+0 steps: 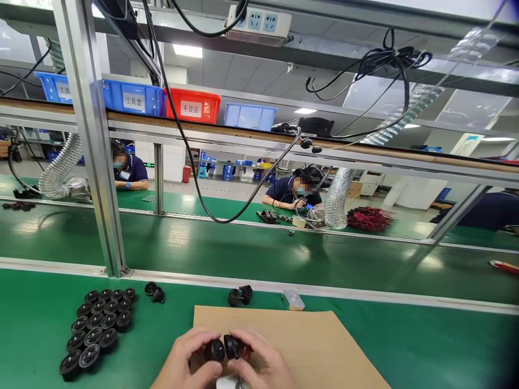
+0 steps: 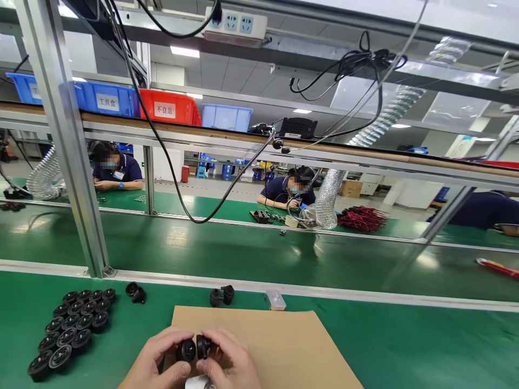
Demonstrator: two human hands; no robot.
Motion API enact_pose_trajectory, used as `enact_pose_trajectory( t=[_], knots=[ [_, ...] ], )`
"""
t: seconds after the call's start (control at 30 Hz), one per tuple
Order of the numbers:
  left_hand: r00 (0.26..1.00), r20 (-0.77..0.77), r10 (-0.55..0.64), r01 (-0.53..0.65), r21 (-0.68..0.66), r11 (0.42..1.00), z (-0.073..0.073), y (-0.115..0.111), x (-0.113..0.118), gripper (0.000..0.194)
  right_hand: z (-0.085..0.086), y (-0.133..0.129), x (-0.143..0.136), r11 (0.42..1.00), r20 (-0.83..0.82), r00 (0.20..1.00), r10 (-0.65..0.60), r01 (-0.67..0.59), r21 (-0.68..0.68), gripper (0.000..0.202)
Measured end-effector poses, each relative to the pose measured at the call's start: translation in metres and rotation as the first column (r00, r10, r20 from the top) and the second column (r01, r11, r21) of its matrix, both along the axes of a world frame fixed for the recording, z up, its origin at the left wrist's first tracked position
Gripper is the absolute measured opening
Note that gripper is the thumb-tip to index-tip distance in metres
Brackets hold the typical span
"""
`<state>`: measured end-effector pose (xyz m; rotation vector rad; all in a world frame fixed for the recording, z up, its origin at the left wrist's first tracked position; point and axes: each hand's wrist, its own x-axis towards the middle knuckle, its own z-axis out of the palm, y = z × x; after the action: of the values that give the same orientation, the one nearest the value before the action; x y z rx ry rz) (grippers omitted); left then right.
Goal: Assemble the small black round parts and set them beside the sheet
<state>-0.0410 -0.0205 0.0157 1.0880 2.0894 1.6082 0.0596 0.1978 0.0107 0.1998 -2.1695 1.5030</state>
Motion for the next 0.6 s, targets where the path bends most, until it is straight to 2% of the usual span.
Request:
enact_pose_trajectory(
  t=[0.17, 0.37, 0.5, 0.6],
  knots=[
    [0.998, 0.026, -0.054, 0.053, 0.055, 0.997, 0.000, 0.004, -0.001, 0.055, 0.005, -0.003, 0.000, 0.999, 0.004, 1.000, 0.028, -0.028, -0.016, 0.030],
    [0.994, -0.028, -0.102, 0.105, 0.131, 0.986, 0.005, 0.003, 0.002, 0.045, 0.009, -0.008, 0.001, 0.997, 0.012, 0.997, 0.072, -0.072, -0.028, 0.035],
    [0.988, -0.037, -0.151, 0.155, 0.172, 0.973, 0.011, 0.005, 0.005, 0.047, 0.012, -0.012, 0.002, 0.994, 0.013, 0.995, 0.104, -0.103, -0.023, 0.036],
    [0.986, -0.038, -0.165, 0.170, 0.194, 0.966, 0.010, 0.006, 0.005, 0.048, 0.013, -0.011, 0.003, 0.994, 0.005, 0.994, 0.111, -0.111, 0.016, 0.039]
  ],
)
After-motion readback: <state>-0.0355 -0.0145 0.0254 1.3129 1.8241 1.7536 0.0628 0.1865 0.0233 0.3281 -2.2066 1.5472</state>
